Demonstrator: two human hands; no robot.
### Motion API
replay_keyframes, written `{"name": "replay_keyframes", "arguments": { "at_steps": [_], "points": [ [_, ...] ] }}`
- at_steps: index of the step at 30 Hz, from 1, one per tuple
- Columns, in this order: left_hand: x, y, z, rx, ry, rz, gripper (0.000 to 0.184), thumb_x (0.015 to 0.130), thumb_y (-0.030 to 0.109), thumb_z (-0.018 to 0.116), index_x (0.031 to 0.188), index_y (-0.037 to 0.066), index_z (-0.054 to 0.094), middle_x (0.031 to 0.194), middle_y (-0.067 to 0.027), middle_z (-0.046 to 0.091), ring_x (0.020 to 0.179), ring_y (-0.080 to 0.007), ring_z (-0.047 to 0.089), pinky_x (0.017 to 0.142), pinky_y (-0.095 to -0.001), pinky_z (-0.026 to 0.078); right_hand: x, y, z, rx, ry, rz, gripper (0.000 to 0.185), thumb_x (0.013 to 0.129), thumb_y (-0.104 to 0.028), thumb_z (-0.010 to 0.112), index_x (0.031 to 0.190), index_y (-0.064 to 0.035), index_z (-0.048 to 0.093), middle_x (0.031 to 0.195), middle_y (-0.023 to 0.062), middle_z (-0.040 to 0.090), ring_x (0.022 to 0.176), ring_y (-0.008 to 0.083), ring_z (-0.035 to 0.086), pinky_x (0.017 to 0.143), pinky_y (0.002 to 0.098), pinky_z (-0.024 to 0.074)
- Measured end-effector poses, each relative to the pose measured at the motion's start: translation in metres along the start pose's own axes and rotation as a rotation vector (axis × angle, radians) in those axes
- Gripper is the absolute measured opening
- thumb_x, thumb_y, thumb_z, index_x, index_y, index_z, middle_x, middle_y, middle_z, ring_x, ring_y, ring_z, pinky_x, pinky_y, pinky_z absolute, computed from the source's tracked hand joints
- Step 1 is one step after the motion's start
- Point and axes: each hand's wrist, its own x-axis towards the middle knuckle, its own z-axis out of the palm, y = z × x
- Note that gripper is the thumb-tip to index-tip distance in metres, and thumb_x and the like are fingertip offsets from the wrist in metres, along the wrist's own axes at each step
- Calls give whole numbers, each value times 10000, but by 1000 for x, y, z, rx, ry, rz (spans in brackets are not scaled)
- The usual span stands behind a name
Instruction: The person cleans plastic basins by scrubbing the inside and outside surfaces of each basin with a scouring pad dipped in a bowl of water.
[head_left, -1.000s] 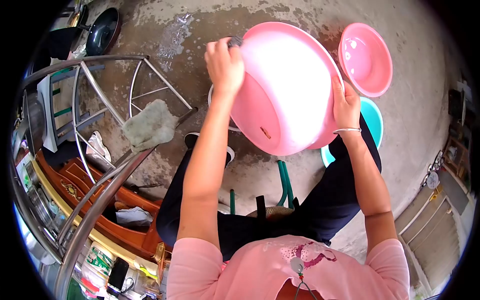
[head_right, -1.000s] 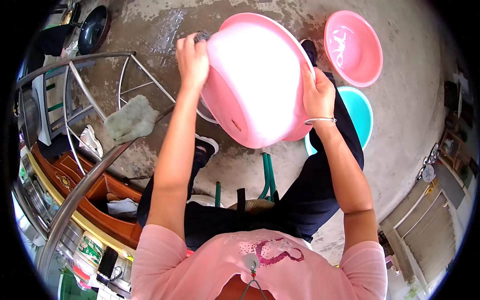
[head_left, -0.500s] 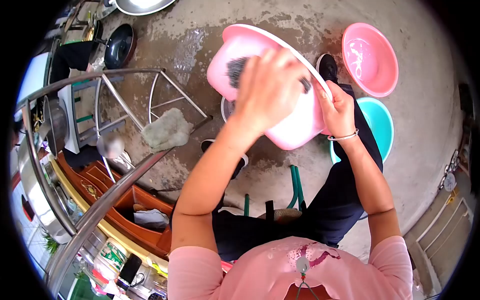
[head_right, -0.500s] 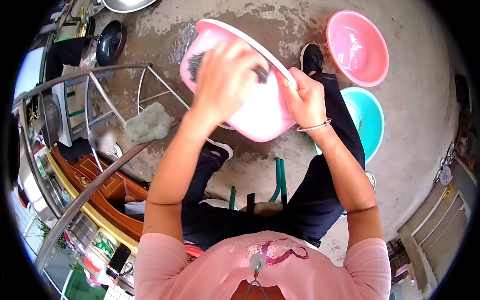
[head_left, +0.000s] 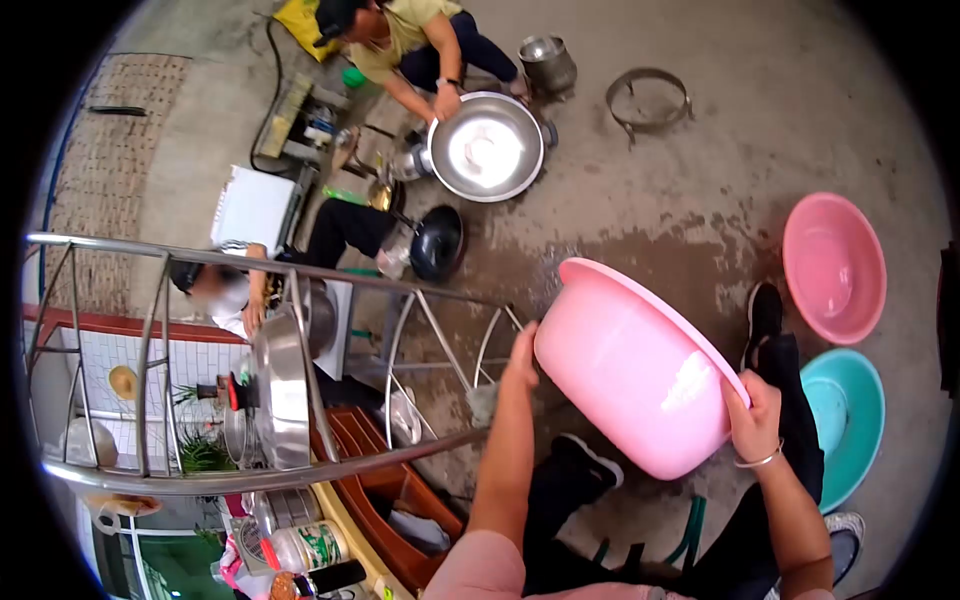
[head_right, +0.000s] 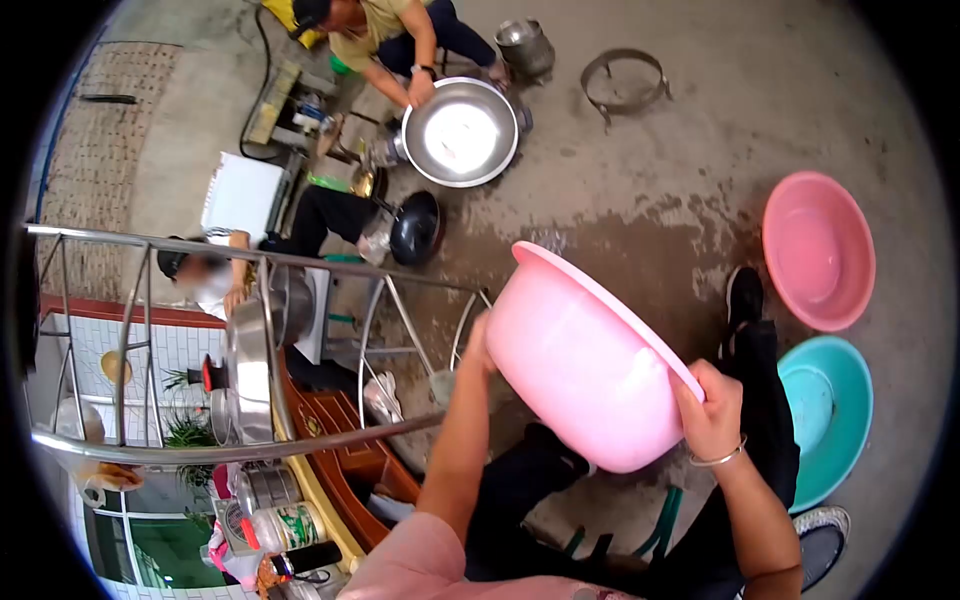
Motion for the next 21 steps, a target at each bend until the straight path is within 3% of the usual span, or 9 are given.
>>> {"name": "replay_keyframes", "arguments": {
  "at_steps": [1,6,8,9,12,14,16,18,21],
  "points": [
    [-17,-7,8,-20,11,65,435,868,417,517,1116,87,654,1087,-47,669,1027,-186,591,887,-338,458,3,-1,1,35,31,18,264,883,-115,616,677,8,506,540,40,421,506,81,398,464,270,334],
    [-5,-110,-20,-300,4,93,379,864,358,511,1067,76,661,1048,-72,674,1009,-217,606,885,-363,474,-12,0,12,214,93,103,252,924,-135,578,732,17,519,555,18,427,545,58,395,477,265,343],
    [-23,-115,7,-370,39,9,341,857,306,503,1031,57,658,1018,-90,676,986,-239,618,867,-388,495,-6,12,24,173,283,27,267,949,-162,552,774,38,531,589,13,447,604,52,404,511,261,360],
    [-47,-104,34,-421,-111,17,328,855,278,482,1006,46,658,1010,-101,678,985,-258,621,864,-410,504,-1,15,26,208,322,74,283,969,-180,527,816,57,552,631,13,485,645,57,418,555,257,382],
    [-85,-89,109,-608,110,-53,313,873,261,458,1071,77,615,1116,-86,640,1049,-262,588,912,-408,470,12,42,30,284,350,179,358,995,-255,504,912,77,607,711,-10,532,682,52,441,591,243,397],
    [-65,-108,125,-671,139,161,309,880,233,468,1135,89,568,1116,-60,605,1047,-248,561,932,-397,439,29,40,35,385,431,199,368,997,-273,501,928,70,616,738,-16,537,703,47,443,600,236,397],
    [-112,-93,187,-437,325,500,361,900,171,456,1247,70,471,1166,-59,539,1114,-226,498,970,-375,389,39,43,41,486,511,222,380,999,-291,497,944,63,624,765,-21,543,724,43,445,610,228,396],
    [-128,-104,221,-47,525,724,323,912,191,472,1204,54,494,1131,-73,513,1121,-244,458,987,-376,352,40,59,46,553,529,289,371,994,-304,509,969,47,628,804,-21,553,749,46,451,638,221,404],
    [-144,-80,253,650,598,1206,251,865,172,559,1087,55,572,1074,-136,491,1052,-316,448,973,-404,314,37,57,59,508,493,294,381,981,-320,529,979,47,630,815,-5,577,749,63,470,660,236,426]
  ]
}}
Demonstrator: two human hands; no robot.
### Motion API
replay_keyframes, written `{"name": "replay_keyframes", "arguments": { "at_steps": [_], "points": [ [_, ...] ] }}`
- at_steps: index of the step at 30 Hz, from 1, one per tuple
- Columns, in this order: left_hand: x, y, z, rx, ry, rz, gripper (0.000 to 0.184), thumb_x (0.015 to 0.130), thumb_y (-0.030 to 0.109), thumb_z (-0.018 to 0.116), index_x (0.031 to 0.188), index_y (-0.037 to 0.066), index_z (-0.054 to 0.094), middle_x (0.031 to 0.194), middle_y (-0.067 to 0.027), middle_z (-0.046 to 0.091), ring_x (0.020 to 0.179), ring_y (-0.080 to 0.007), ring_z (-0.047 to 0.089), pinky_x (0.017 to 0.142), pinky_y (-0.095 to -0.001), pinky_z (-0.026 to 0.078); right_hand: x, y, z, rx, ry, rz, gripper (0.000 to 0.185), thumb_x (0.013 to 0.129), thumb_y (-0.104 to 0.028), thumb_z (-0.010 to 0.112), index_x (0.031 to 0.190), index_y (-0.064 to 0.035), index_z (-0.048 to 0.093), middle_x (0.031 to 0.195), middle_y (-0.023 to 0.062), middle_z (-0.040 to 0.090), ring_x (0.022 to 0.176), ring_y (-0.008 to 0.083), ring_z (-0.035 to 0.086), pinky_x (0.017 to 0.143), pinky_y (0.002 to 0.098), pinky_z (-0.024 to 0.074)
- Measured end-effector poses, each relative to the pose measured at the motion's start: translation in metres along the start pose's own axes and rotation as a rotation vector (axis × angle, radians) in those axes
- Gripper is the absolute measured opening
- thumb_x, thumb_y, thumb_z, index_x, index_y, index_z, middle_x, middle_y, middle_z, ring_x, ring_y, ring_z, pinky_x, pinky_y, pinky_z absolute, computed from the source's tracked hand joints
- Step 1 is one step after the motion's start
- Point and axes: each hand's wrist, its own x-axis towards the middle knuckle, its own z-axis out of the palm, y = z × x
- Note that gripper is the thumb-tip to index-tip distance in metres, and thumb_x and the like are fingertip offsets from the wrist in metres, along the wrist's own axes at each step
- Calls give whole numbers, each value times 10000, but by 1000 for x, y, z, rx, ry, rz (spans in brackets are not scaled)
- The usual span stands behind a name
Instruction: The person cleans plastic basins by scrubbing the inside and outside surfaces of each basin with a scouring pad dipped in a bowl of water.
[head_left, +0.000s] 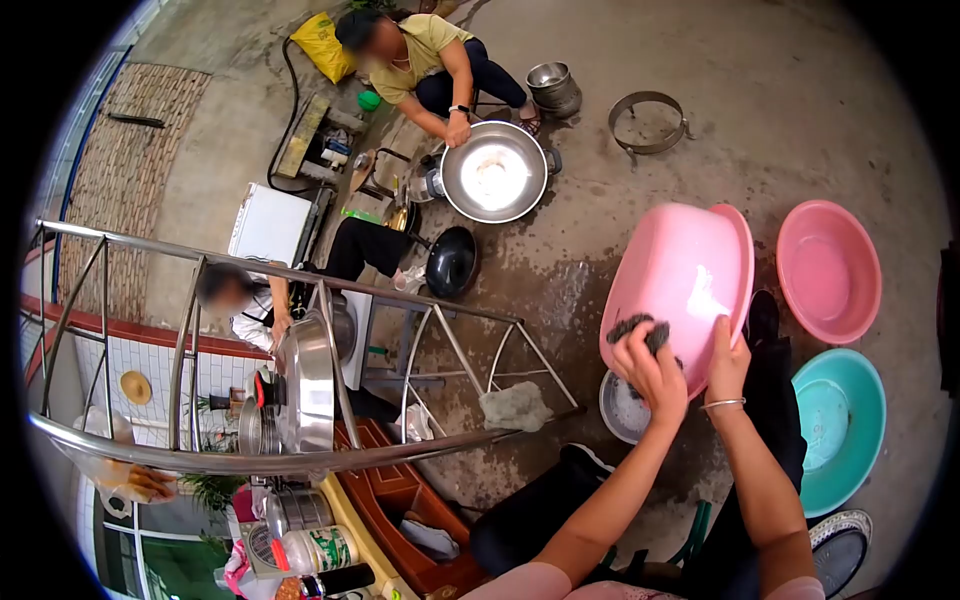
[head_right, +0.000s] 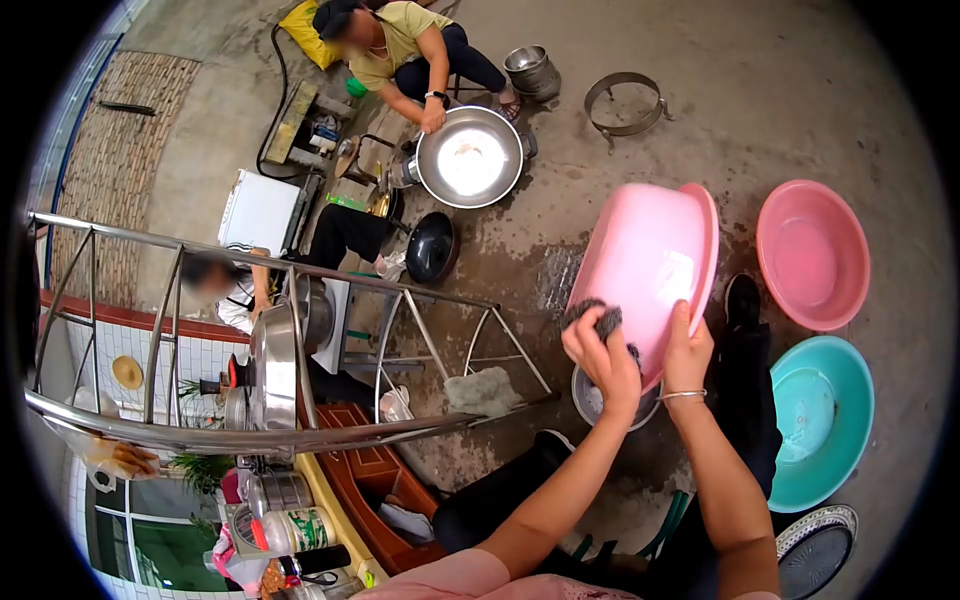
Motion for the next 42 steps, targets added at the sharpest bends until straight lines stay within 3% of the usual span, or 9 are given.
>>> {"name": "replay_keyframes", "arguments": {
  "at_steps": [5,11,16,19,23,25,29,31,42],
  "points": [
    [35,37,4,232,-450,385,264,799,173,568,1050,101,598,1028,-114,539,978,-312,512,835,-427,384,2,11,-5,-150,-125,-48,340,987,-282,515,937,35,628,802,8,611,744,63,500,650,261,454],
    [4,20,-27,183,-495,564,324,761,164,590,1082,123,607,1031,-88,545,896,-285,524,795,-413,380,5,-13,-7,258,-74,233,383,969,-395,537,946,-27,639,854,-1,605,763,77,538,687,241,454],
    [-37,-69,-43,163,-271,594,350,746,83,590,1095,102,575,1039,-124,470,964,-309,470,839,-423,372,13,-29,-12,429,-66,349,532,960,-421,527,1265,14,509,1207,107,572,1061,192,569,924,325,457],
    [-32,-103,-39,14,-133,165,369,844,35,523,1194,-1,413,1104,-166,425,1051,-330,424,966,-440,330,8,-40,-10,412,-80,331,584,950,-430,539,1308,27,474,1277,123,544,1132,216,544,977,344,424],
    [20,-130,-34,-824,10,-639,380,942,158,462,1303,99,358,1290,-134,454,1188,-240,461,1016,-387,371,9,-53,-13,464,-114,299,561,948,-397,559,1284,48,493,1238,107,568,1100,190,548,956,327,424],
    [51,-136,-45,-914,-95,-772,427,991,244,422,1383,119,307,1323,-129,480,1193,-270,490,1009,-418,403,10,-47,-17,377,-222,278,627,949,-425,539,1349,44,421,1314,120,517,1185,226,504,1014,362,386],
    [111,-174,-61,-1072,-366,-898,493,976,363,418,1308,4,477,1247,-159,570,1123,-315,563,947,-459,484,6,-44,-25,222,-289,235,435,945,-335,587,1154,47,587,1067,86,635,933,134,589,827,288,474],
    [141,-209,-72,-1021,-475,-948,474,972,295,397,1308,-30,473,1252,-198,564,1105,-337,577,942,-486,487,4,-44,-29,120,-403,182,344,938,-295,604,991,41,655,886,51,662,762,90,586,685,254,478],
    [235,-169,-94,-701,-517,-799,395,950,343,484,1187,38,566,1103,-109,636,1005,-260,622,866,-401,522,-2,-65,-20,35,-462,139,334,919,-275,631,900,56,666,777,3,638,689,63,548,624,242,465]
  ]
}}
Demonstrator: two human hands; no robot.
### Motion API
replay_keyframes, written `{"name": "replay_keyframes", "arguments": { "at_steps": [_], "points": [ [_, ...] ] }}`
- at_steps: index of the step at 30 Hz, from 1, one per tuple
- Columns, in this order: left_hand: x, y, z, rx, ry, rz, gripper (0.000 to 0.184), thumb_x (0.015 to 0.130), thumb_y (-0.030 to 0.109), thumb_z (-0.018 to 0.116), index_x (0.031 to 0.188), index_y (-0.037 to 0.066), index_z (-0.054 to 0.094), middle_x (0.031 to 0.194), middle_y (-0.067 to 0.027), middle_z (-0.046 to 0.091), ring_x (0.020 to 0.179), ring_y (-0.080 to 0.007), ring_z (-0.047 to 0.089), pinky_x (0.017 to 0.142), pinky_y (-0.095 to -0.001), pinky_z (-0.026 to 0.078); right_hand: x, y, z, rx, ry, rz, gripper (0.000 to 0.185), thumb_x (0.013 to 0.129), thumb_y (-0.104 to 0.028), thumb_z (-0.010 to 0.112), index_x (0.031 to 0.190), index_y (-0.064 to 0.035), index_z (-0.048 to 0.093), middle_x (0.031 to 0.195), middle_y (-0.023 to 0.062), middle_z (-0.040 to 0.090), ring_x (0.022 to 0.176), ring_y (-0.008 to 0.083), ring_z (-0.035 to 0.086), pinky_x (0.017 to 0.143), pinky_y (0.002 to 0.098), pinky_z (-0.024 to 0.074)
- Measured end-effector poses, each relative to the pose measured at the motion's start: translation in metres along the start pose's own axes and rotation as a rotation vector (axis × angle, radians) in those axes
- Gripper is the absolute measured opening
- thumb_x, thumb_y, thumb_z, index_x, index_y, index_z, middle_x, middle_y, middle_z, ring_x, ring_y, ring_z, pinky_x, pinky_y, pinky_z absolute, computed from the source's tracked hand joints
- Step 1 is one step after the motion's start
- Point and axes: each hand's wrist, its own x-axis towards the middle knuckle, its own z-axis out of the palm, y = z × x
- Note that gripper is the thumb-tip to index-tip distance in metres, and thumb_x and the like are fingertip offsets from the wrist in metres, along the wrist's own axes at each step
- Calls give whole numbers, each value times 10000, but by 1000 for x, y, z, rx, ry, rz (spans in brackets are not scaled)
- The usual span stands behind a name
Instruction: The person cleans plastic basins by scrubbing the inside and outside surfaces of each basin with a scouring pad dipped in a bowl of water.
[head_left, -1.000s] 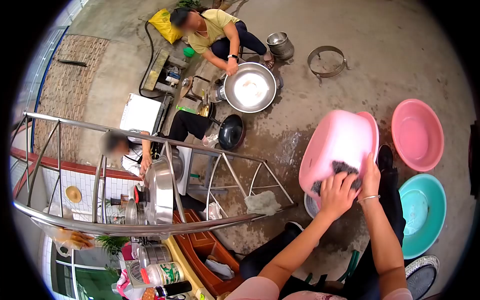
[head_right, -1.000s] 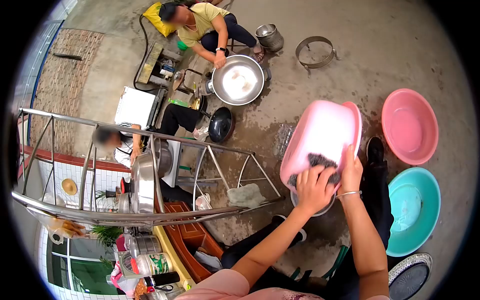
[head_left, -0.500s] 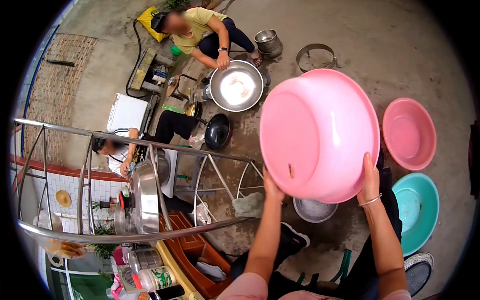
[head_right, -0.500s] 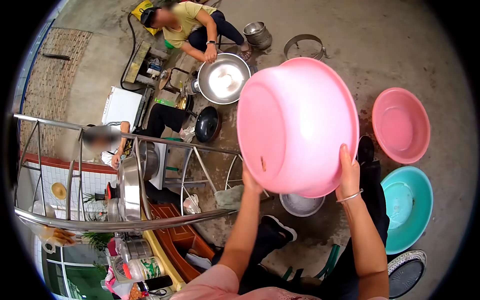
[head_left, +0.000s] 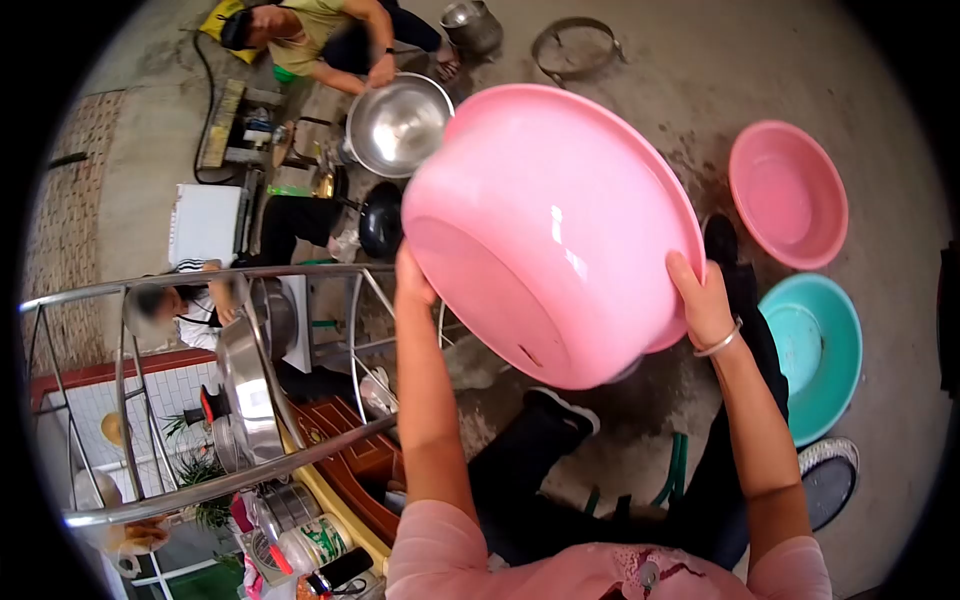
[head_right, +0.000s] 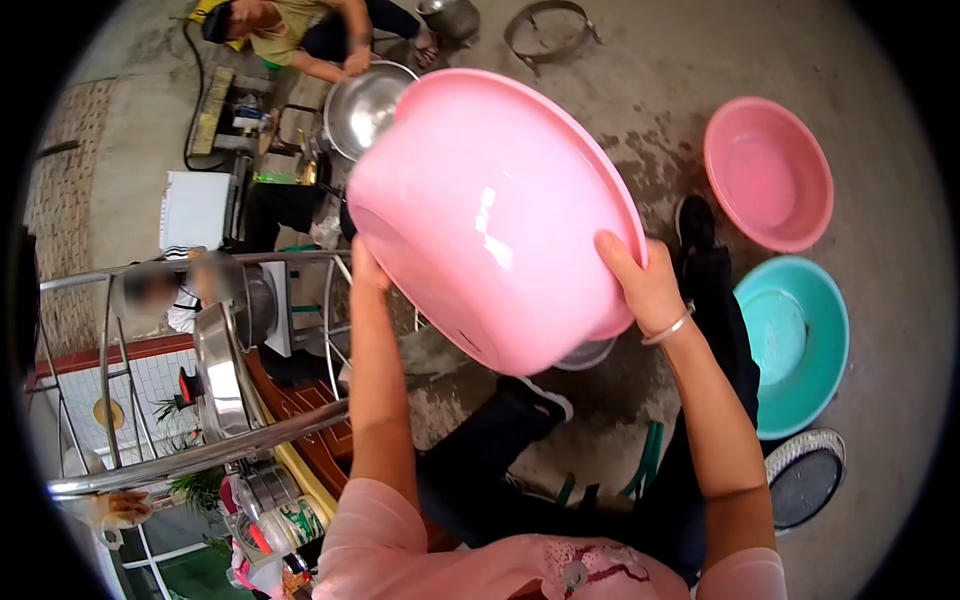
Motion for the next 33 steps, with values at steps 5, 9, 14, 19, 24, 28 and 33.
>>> {"name": "replay_keyframes", "arguments": {
  "at_steps": [5,9,14,19,24,28,33],
  "points": [
    [0,36,52,378,-218,81,318,874,143,504,1135,-5,608,1118,-95,630,1046,-203,594,915,-315,464,-9,-4,9,-188,-116,97,347,918,-295,632,878,46,680,742,9,650,656,63,552,595,248,468],
    [-19,6,113,1067,-334,642,338,850,121,529,1159,15,616,1100,-110,620,1055,-214,574,916,-285,424,-3,21,7,-423,-153,-28,402,928,-342,608,823,41,669,636,18,622,601,45,512,555,252,444],
    [-116,-42,191,1324,-477,1149,296,692,99,591,976,141,664,1031,-69,617,992,-292,571,842,-424,445,12,37,-6,-402,71,41,652,953,-534,436,777,66,621,607,99,551,618,128,499,596,346,432],
    [-188,-97,186,1286,-745,1271,265,695,126,624,952,130,690,1040,-33,619,1017,-229,575,911,-374,458,18,29,-2,-39,249,255,719,980,-575,324,960,79,622,910,63,608,827,131,500,779,288,421],
    [-150,-57,173,1250,-489,1462,284,720,81,596,974,156,698,1029,-69,649,977,-262,619,852,-407,486,5,28,4,-250,118,24,678,968,-541,405,764,78,596,662,38,549,655,106,455,616,320,414],
    [-64,2,148,1025,-141,1071,360,771,21,480,1040,138,689,1045,-96,655,928,-276,616,825,-337,473,-6,19,0,-215,4,-144,441,950,-356,580,827,57,671,730,-31,585,658,38,478,577,229,415],
    [35,-22,49,210,59,95,381,852,137,488,1180,-23,597,1042,-119,659,877,-211,637,802,-337,503,-4,13,-11,70,-76,-50,309,911,-263,648,955,40,692,830,40,672,716,74,594,643,225,481]
  ]
}}
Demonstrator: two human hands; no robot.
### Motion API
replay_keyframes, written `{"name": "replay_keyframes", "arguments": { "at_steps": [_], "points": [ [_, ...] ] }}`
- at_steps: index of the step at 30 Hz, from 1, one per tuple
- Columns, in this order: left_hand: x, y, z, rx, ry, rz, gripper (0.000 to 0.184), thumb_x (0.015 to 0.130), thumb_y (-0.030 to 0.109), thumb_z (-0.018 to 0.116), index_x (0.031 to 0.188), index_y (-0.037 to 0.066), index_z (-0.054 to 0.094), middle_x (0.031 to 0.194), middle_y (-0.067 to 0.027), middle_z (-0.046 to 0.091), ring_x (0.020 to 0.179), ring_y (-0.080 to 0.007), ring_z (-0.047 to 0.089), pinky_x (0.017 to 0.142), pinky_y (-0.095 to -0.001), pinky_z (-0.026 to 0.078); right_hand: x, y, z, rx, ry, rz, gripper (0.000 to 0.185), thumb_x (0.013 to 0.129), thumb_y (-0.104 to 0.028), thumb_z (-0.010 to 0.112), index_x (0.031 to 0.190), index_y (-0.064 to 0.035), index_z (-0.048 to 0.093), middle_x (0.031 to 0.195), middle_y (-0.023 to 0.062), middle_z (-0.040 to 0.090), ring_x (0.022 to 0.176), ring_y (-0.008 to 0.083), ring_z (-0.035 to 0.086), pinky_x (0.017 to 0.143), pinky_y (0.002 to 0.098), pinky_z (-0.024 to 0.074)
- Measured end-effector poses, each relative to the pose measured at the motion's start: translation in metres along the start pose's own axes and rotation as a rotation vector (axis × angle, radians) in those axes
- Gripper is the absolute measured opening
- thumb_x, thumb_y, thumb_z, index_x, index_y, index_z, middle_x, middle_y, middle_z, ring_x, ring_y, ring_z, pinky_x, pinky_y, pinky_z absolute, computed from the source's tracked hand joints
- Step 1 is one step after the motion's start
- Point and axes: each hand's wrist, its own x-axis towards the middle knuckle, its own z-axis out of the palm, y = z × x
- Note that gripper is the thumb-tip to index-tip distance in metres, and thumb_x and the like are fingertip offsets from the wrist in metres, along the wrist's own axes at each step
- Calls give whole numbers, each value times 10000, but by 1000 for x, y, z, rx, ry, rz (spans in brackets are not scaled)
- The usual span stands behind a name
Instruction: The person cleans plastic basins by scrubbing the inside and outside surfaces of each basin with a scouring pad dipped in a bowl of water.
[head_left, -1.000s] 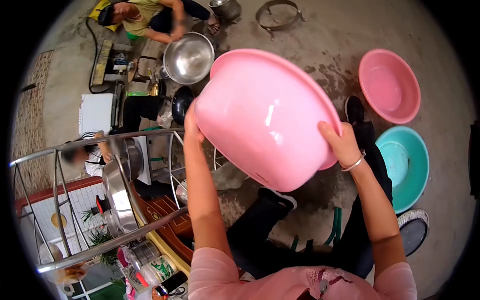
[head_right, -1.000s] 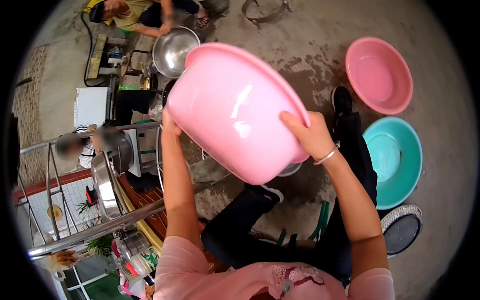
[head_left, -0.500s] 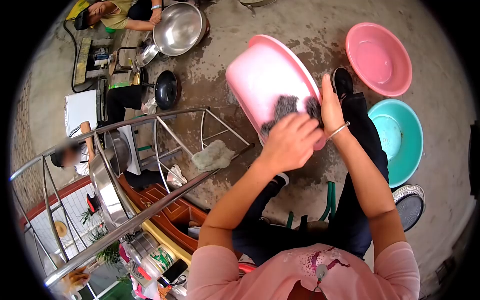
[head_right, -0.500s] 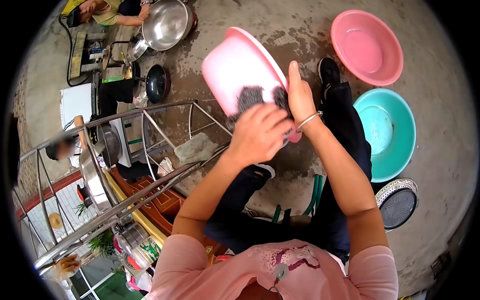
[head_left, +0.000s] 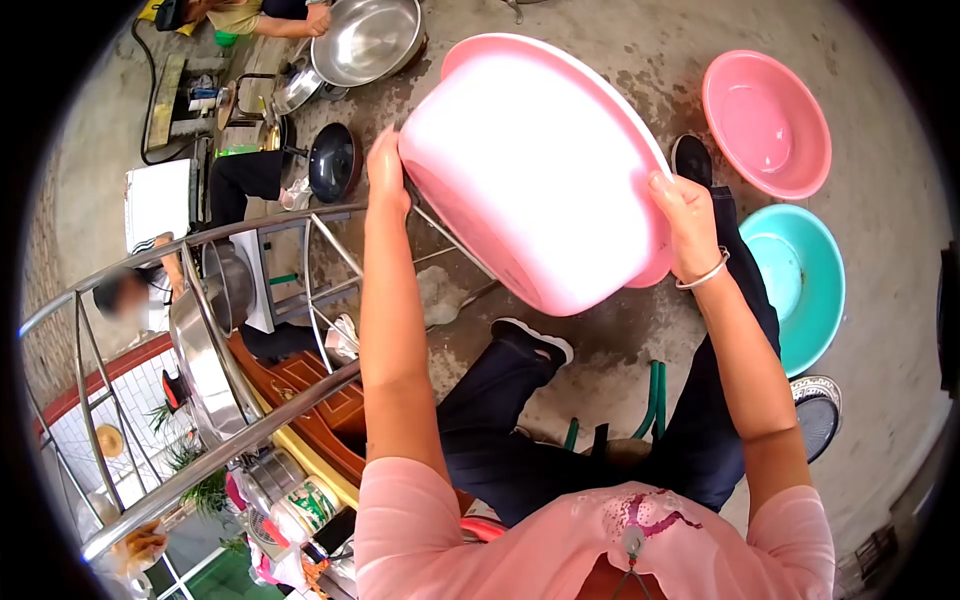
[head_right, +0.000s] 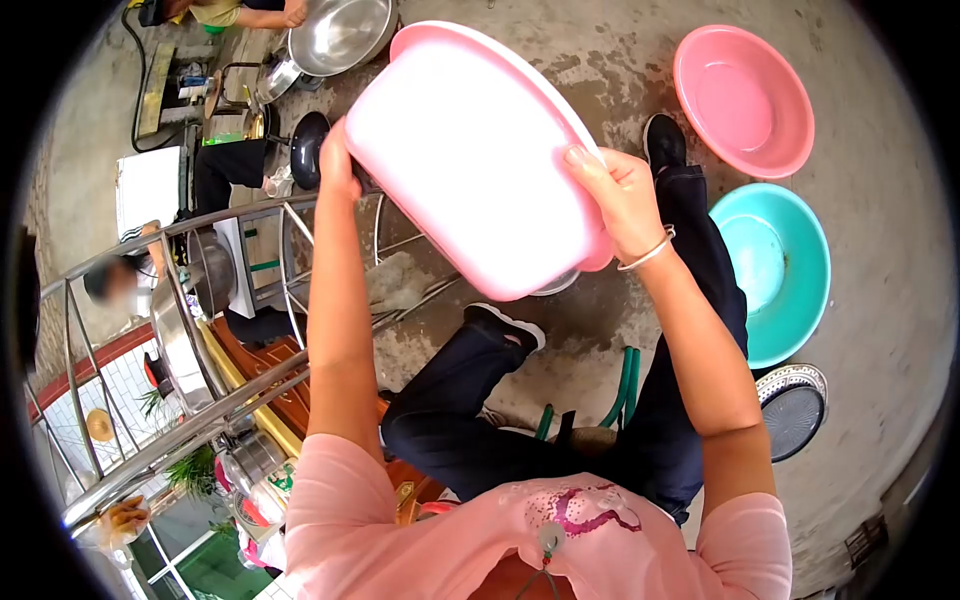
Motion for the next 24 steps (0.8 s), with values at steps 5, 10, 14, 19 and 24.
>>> {"name": "replay_keyframes", "arguments": {
  "at_steps": [5,10,14,19,24],
  "points": [
    [-63,-92,-3,-235,2,-409,437,892,225,491,1276,27,430,1179,-137,581,994,-268,607,869,-415,500,12,4,8,133,191,87,278,889,-240,672,945,33,686,852,54,679,698,87,608,634,233,488],
    [-187,-121,88,-438,405,26,537,935,218,472,1397,23,280,1323,-145,453,1212,-272,452,1023,-408,358,31,1,6,293,376,44,351,912,-277,639,1041,48,616,964,90,661,815,131,625,726,264,504],
    [-242,-80,113,286,579,305,433,965,215,407,1352,21,398,1324,-165,426,1215,-272,402,1041,-401,298,25,4,19,321,377,34,373,924,-280,617,1074,60,596,986,99,656,843,151,628,761,283,511],
    [-206,-28,106,614,210,644,302,888,100,482,1167,16,561,1171,-133,557,1183,-295,428,1019,-422,295,19,25,18,188,316,118,299,921,-272,631,900,25,662,803,32,651,673,85,583,600,248,482],
    [-94,-76,32,248,162,124,321,899,79,483,1188,-50,535,1124,-184,550,946,-233,551,837,-341,455,10,8,21,168,105,113,321,928,-264,620,941,53,668,833,64,676,714,84,614,618,239,504]
  ]
}}
